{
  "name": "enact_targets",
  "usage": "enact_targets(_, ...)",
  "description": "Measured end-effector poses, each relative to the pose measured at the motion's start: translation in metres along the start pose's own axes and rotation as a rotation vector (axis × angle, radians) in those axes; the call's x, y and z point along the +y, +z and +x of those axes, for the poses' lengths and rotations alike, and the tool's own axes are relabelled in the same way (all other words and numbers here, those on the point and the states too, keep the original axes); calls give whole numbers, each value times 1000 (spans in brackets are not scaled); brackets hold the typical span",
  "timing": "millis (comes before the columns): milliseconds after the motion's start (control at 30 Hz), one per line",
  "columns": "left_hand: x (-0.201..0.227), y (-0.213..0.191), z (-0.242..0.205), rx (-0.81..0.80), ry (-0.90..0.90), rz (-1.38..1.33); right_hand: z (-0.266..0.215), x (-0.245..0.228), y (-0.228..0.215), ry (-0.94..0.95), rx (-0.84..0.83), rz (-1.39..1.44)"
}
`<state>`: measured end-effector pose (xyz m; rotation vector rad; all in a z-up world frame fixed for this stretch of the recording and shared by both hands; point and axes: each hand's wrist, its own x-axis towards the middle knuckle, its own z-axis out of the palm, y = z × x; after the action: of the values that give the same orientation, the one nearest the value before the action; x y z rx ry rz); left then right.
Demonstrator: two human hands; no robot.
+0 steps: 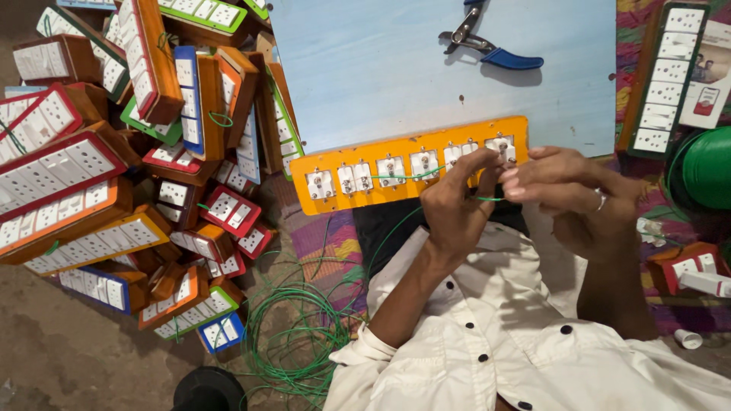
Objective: The person sits on the floor and wires a multi-gang switchboard. They use wire cutters to trim green wires and a screwdriver to secure the wires into terminal screws on each switch module.
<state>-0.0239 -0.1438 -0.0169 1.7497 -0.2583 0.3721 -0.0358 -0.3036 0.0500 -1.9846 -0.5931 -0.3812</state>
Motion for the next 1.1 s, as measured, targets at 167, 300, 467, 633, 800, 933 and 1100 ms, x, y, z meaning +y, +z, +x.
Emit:
enact_targets(167, 0, 2, 0, 23, 12, 51, 2, 4, -1, -123, 95, -7)
enact_targets(300, 14, -17, 8, -137, 69, 104, 10, 1, 0, -185, -89, -266)
enact_targets(467, 50, -59, -4, -316, 29, 69, 11, 1, 6, -194, 144, -170)
enact_targets(633, 50, -59, -6, -308, -69, 238, 7, 1, 7, -204, 200, -118)
enact_targets(800, 37, -40, -13, -220, -7, 304, 7, 6, 9, -303, 259, -86)
enact_targets(933, 29, -31, -17, -104, 14, 255, 2, 7, 11, -104, 169, -146)
enact_targets(1100, 22, -24, -23, -63, 60, 255, -8, 10, 10, -107, 195, -105)
